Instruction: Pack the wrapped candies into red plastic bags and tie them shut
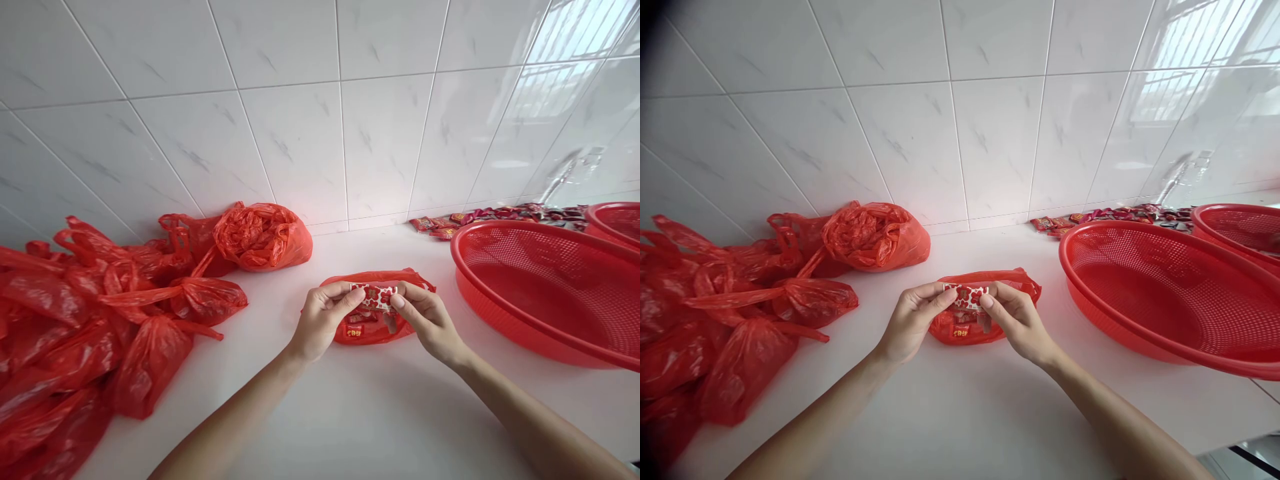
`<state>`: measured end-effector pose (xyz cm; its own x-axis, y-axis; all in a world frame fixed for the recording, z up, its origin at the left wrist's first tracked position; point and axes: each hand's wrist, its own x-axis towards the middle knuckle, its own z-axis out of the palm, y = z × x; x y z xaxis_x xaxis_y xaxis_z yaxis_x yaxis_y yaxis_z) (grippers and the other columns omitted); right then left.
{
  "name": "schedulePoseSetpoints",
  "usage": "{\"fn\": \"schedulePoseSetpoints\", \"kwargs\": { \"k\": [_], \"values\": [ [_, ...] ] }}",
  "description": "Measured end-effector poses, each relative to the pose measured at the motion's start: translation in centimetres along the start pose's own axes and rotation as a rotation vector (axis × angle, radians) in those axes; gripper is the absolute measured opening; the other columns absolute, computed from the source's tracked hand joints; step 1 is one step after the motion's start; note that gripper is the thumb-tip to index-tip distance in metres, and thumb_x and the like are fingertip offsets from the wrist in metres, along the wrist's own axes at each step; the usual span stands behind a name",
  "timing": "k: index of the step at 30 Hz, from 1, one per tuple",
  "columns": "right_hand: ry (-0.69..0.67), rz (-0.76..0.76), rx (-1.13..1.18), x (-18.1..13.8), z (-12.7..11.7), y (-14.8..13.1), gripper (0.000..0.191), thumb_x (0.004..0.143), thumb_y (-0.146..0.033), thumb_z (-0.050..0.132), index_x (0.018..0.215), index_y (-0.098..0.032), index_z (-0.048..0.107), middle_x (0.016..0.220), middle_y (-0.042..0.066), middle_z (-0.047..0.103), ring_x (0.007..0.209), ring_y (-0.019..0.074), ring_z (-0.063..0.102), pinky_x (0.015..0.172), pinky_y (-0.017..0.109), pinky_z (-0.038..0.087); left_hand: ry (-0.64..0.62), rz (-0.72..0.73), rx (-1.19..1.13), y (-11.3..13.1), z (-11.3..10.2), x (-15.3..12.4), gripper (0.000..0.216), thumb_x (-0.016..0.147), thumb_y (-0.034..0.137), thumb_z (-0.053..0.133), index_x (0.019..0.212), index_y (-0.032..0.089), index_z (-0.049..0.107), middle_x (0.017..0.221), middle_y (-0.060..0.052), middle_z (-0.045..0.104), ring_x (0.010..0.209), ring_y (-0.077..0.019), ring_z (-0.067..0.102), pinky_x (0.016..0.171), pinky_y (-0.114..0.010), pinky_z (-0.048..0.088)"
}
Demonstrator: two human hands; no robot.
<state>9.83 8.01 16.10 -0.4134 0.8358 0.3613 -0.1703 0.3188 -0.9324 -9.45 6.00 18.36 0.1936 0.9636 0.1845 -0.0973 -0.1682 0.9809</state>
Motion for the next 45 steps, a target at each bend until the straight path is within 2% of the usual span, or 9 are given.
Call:
{"fn": "schedulePoseSetpoints", "kwargs": {
  "k": [3,7,14,23,28,31,39,45],
  "values": [
    [-0.019,-0.034,-0.014,-0.1,-0.1,0.1,0.032,0.094,-0.047,0.062,0.077,-0.020,0.059,0.067,0.000,0.062,0.060,0.0136,0.057,0.060,0.026,0.049,0.026,0.019,0.035,0.4,0.4,-0.2,0.025,0.093,0.036,0.066,0.099,0.017,0.080,0.091,-0.006,0.079,0.088,-0.0216,0.073,0.084,-0.031,0.057],
    [-0.027,-0.034,-0.039,-0.1,-0.2,0.3,0.027,0.094,-0.040,0.064,0.077,-0.019,0.060,0.068,0.000,0.061,0.060,0.0122,0.056,0.058,0.025,0.046,0.022,0.019,0.061,0.8,0.6,-0.4,0.023,0.093,0.035,0.065,0.098,0.019,0.081,0.091,-0.005,0.079,0.084,-0.0198,0.073,0.077,-0.027,0.057],
    [-0.082,-0.017,0.088,0.0,-0.4,0.0,0.029,0.093,-0.037,0.066,0.072,-0.019,0.057,0.062,-0.002,0.057,0.056,0.0108,0.053,0.054,0.023,0.045,-0.043,0.008,0.033,0.8,0.1,-0.5,0.022,0.093,0.035,0.066,0.098,0.018,0.081,0.088,-0.005,0.079,0.077,-0.0164,0.071,0.074,-0.026,0.057],
    [-0.057,-0.028,0.054,0.0,-0.5,0.3,0.034,0.092,-0.038,0.067,0.068,-0.019,0.055,0.060,-0.002,0.055,0.055,0.0100,0.049,0.053,0.023,0.041,-0.081,-0.037,-0.055,0.8,0.2,-0.5,0.022,0.091,0.034,0.069,0.098,0.016,0.080,0.090,-0.006,0.078,0.082,-0.0189,0.072,0.078,-0.029,0.060],
    [-0.017,-0.020,0.057,-0.1,-0.4,0.3,0.033,0.092,-0.039,0.066,0.069,-0.019,0.055,0.059,-0.003,0.052,0.052,0.0087,0.045,0.049,0.022,0.038,-0.101,-0.066,-0.048,1.1,0.3,-0.3,0.024,0.091,0.036,0.068,0.094,0.015,0.080,0.087,-0.006,0.076,0.074,-0.0155,0.068,0.077,-0.029,0.060],
    [-0.010,-0.017,0.086,0.0,-0.4,0.3,0.033,0.092,-0.039,0.066,0.069,-0.019,0.053,0.059,-0.003,0.054,0.050,0.0091,0.048,0.049,0.022,0.040,-0.100,-0.055,-0.052,1.2,0.3,-0.2,0.024,0.092,0.035,0.067,0.091,0.014,0.079,0.084,-0.006,0.075,0.071,-0.0140,0.065,0.076,-0.028,0.059],
    [-0.102,-0.016,0.077,0.1,-0.4,0.0,0.025,0.091,-0.039,0.068,0.077,-0.018,0.063,0.063,0.000,0.060,0.055,0.0113,0.054,0.051,0.023,0.045,-0.099,-0.039,-0.038,1.5,0.2,-0.2,0.025,0.094,0.033,0.065,0.087,0.014,0.080,0.071,-0.003,0.069,0.071,-0.0135,0.062,0.074,-0.025,0.056],
    [-0.112,-0.001,0.101,0.3,-0.5,0.1,0.023,0.091,-0.039,0.068,0.080,-0.018,0.066,0.061,-0.001,0.060,0.053,0.0115,0.054,0.051,0.024,0.048,-0.097,-0.038,-0.032,1.1,-0.2,-0.1,0.028,0.095,0.038,0.062,0.091,0.016,0.080,0.079,-0.003,0.072,0.073,-0.0149,0.064,0.074,-0.027,0.056]
  ]
}}
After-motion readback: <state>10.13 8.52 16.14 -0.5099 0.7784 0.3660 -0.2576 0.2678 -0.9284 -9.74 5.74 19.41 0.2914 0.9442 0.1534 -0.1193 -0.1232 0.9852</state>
